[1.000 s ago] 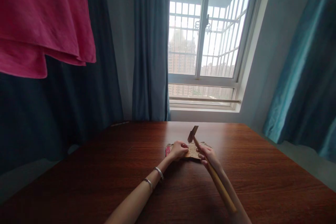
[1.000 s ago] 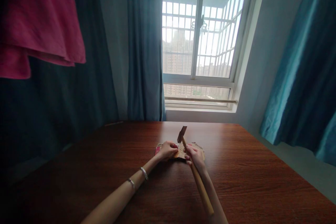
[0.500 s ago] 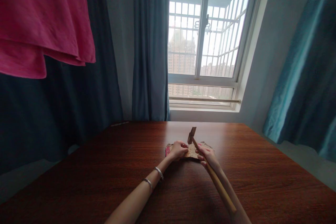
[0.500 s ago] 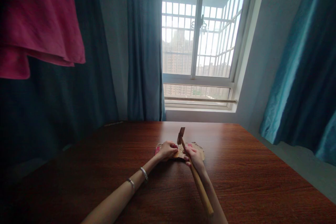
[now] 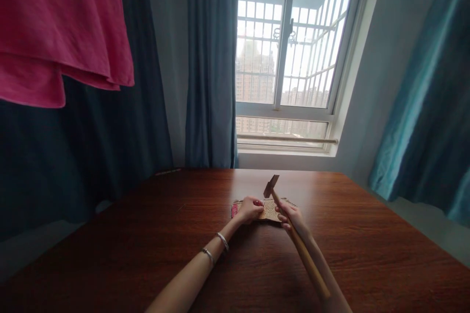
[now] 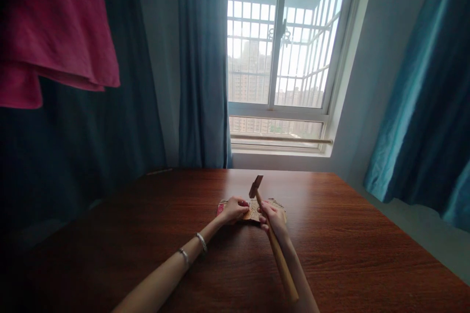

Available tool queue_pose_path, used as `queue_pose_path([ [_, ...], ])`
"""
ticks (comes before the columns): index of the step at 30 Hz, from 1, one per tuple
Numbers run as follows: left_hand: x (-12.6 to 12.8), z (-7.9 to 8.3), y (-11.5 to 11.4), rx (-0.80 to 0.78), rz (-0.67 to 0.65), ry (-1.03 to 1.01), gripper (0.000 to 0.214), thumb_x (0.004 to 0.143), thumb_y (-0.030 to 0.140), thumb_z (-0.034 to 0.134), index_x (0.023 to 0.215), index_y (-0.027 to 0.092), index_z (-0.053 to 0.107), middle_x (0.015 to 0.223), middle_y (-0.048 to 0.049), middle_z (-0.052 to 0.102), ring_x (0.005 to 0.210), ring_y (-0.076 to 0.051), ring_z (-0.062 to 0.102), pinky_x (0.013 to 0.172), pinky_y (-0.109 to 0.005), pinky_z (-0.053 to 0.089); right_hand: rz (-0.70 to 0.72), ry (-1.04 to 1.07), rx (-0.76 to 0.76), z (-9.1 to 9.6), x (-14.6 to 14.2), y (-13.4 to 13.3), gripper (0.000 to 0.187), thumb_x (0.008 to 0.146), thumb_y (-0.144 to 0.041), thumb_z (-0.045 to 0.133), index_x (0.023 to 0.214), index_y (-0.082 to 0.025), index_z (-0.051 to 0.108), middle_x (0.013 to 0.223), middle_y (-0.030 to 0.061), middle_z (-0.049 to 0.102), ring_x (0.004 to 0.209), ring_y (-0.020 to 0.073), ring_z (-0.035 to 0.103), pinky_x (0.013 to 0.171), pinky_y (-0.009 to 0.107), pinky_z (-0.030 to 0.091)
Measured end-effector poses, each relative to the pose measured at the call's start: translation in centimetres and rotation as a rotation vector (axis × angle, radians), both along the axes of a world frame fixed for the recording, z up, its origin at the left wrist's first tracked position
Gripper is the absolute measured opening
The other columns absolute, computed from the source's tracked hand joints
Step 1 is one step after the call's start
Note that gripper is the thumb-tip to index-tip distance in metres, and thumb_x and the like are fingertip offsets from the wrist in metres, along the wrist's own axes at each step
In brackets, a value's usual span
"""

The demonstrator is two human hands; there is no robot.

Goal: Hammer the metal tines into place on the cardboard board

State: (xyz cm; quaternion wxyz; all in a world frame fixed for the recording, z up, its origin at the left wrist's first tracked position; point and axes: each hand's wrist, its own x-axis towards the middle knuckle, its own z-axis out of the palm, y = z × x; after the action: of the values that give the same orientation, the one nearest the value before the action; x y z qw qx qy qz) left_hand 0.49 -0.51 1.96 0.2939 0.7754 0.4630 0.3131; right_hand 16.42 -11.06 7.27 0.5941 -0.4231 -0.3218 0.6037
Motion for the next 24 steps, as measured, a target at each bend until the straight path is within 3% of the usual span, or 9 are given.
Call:
queue_pose_path([
  [24,-0.12,0.39,-0.1,-0.011,0.017,0.028,0.017,0.066,0.024,0.059,0.074,0.015,0.072,0.072,0.0005,0.067,0.068,-0.013,0.058,0.058,-0.018,0.038,-0.008,-0.022,0.012,-0.28,-0.14,-0.11,0.033,0.056,-0.039,0.076,0.072,-0.014,0.062,0.063,-0.0004,0.058,0.038,0.0033,0.042,0.027,0.013,0.025],
])
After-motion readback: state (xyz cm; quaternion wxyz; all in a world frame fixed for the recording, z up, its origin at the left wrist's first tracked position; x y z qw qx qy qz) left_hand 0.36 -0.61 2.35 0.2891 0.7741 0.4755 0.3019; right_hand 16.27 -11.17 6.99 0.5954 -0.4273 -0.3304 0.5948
